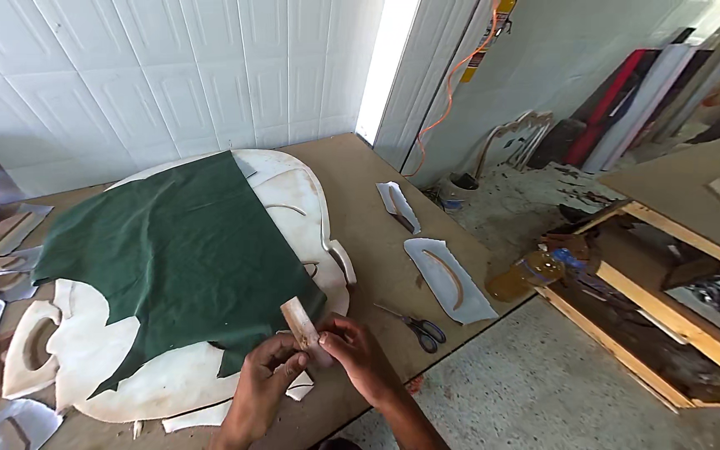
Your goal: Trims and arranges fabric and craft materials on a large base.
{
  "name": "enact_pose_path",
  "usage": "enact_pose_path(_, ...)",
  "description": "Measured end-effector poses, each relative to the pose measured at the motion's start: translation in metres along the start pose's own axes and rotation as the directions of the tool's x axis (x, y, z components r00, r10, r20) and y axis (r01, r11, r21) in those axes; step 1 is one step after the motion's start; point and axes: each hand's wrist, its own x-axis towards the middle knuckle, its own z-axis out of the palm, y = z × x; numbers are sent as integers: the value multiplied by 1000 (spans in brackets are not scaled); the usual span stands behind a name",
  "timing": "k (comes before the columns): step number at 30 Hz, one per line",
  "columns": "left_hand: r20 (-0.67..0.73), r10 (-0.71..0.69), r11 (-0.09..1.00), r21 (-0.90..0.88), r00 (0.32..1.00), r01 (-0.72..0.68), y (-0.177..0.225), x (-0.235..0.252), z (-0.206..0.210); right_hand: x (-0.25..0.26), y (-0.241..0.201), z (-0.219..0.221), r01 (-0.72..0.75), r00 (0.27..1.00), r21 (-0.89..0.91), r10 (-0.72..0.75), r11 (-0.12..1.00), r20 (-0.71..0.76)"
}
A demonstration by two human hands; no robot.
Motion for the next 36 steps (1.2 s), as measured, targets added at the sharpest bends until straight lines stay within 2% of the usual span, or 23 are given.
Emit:
enact_pose_path(3, 43, 3, 995, 97, 999, -8, 16, -18, 4, -11, -21, 11, 11, 999, -70, -13, 997, -36)
enact_pose_path(5, 91, 44, 974, 219, 995, -63, 19, -28, 6, -16, -33, 18, -16, 999, -175, 9, 984, -44)
enact_pose_path(7, 109, 86, 962, 250, 990, -111, 19, -37, 8, -22, -42, 27, -38, 999, -229, 28, 973, -46)
enact_pose_path(11, 89, 111, 972, 198, 990, -127, 28, -50, 10, -31, -45, 45, 13, 994, -100, -24, 995, -111)
enact_pose_path(14, 192, 85, 981, 158, 978, -116, 36, -59, 5, -37, -48, 48, 49, 987, -57, -57, 997, -153)
enact_pose_path(16, 260, 65, 985, 136, 963, -103, 38, -63, 3, -39, -49, 42, 40, 981, -31, -45, 999, -190)
enact_pose_path(19, 260, 34, 970, 225, 965, -95, 33, -68, 11, -43, -44, 32, 12, 977, 25, -6, 1000, -214)
enact_pose_path(22, 199, 1, 977, 207, 980, -43, 35, -72, 21, -46, -34, 11, -47, 988, -68, 37, 997, -148)
enact_pose_path(24, 99, -66, 996, 64, 993, 60, 41, -77, 24, -44, -6, -28, -142, 972, -204, 97, 969, -215)
enact_pose_path(26, -3, -134, 987, -88, 991, 133, 45, -77, 23, -42, 51, -97, -322, 918, -451, 158, 832, -365)
enact_pose_path(28, -73, -173, 969, -194, 982, 156, 44, -74, 23, -48, 112, -176, -480, 866, -638, 207, 602, -455)
enact_pose_path(31, -124, -220, 946, -268, 968, 181, 41, -61, 32, -59, 161, -254, -585, 805, -755, 330, 296, -494)
enact_pose_path(33, -148, -253, 935, -291, 956, 203, 39, -45, 45, -63, 165, -273, -570, 798, -792, 377, 217, -471)
enact_pose_path(36, -201, -291, 927, -299, 935, 225, 41, -19, 65, -55, 147, -273, -458, 829, -868, 445, 194, -338)
